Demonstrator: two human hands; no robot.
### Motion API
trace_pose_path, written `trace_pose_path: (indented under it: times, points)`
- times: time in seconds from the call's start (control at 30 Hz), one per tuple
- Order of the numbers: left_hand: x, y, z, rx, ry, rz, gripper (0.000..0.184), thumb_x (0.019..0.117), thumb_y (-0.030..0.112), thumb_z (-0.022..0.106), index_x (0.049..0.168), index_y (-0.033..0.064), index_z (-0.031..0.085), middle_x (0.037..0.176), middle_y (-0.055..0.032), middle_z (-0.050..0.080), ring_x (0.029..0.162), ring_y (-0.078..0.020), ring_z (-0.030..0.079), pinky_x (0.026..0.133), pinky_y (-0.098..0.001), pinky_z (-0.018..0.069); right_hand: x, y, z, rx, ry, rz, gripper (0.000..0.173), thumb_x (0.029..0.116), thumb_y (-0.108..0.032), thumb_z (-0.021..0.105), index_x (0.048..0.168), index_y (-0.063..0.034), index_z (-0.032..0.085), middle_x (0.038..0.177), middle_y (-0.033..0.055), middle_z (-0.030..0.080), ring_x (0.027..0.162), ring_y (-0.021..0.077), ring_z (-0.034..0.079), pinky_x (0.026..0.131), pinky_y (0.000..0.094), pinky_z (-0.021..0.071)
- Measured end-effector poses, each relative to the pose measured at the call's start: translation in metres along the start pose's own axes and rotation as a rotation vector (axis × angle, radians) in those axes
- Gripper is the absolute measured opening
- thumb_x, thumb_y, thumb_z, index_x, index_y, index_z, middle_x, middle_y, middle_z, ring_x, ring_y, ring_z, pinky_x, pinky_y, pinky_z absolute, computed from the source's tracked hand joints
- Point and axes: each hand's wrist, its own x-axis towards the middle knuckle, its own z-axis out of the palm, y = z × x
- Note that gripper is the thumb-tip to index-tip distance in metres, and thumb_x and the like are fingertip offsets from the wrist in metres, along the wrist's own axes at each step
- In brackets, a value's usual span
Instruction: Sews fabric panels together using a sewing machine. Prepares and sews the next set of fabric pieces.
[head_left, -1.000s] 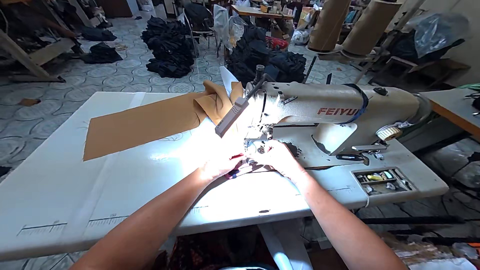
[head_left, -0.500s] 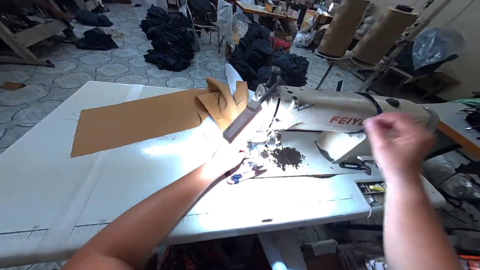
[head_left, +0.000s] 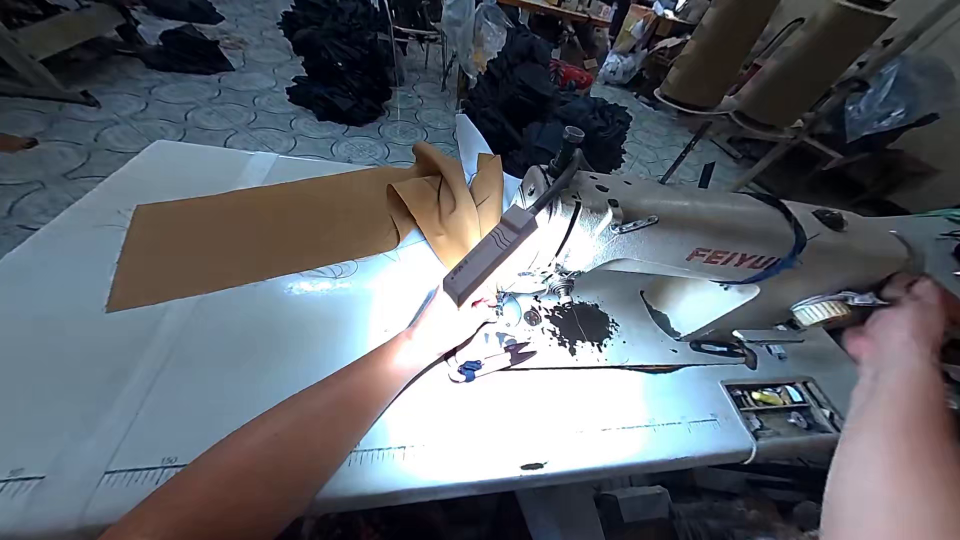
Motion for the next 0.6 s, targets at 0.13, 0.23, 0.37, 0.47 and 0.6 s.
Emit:
trace_pose_path:
  times: [0.13,0.23,0.37,0.47,0.6]
  points:
    - [-0.002,0.004,0.001,-0.048,-0.018,-0.026,0.005,0.0882,0.004,0.074,0.084,0.0026,0.073,0.076,-0.0045,0.067,0.071,-0.0092,0.061,0.071,-0.0273,0.0511,0.002,0.036,0.001,0.254,0.024,0.042,0.037,0.1121,-0.025,0.028,0.146,-0.0144,0.039,0.128,-0.0017,0.057,0.116,0.0093,0.059,0.099,0.0322,0.0509]
    - [-0.001,0.002,0.002,-0.088,-0.011,-0.034,0.003,0.0881,0.002,0.073,0.086,0.0015,0.072,0.075,-0.0041,0.065,0.069,-0.0076,0.058,0.068,-0.0244,0.0499,0.008,0.015,0.000,0.229,0.098,0.114,0.034,0.1088,-0.034,0.034,0.131,-0.0156,0.052,0.113,-0.0030,0.062,0.103,0.0103,0.062,0.091,0.0351,0.0520]
    - [0.000,0.000,0.005,-0.178,0.027,-0.027,0.007,0.0830,-0.001,0.073,0.084,0.0029,0.068,0.070,-0.0001,0.059,0.063,-0.0036,0.054,0.062,-0.0194,0.0468,-0.022,-0.028,0.012,0.000,0.251,-0.248,0.048,0.1089,-0.029,0.038,0.143,0.0036,0.045,0.140,0.0142,0.054,0.129,0.0152,0.053,0.111,0.0317,0.0421]
    - [0.000,0.002,0.002,-0.155,0.003,-0.034,0.013,0.0824,0.001,0.077,0.080,0.0038,0.066,0.068,-0.0005,0.057,0.062,-0.0049,0.053,0.060,-0.0210,0.0467,-0.113,-0.052,0.050,-0.107,0.010,-0.723,0.040,0.1099,-0.022,0.042,0.129,0.0118,0.049,0.126,0.0106,0.058,0.118,0.0056,0.055,0.103,0.0256,0.0450]
    - [0.000,0.002,0.002,-0.129,-0.009,0.033,0.020,0.0817,0.000,0.079,0.076,0.0050,0.060,0.068,-0.0008,0.055,0.063,-0.0062,0.052,0.060,-0.0220,0.0452,-0.233,-0.037,0.141,-0.157,-0.556,-0.847,0.015,0.0916,-0.008,0.064,0.089,0.0017,0.075,0.094,0.0125,0.073,0.095,0.0184,0.070,0.087,0.0362,0.0572]
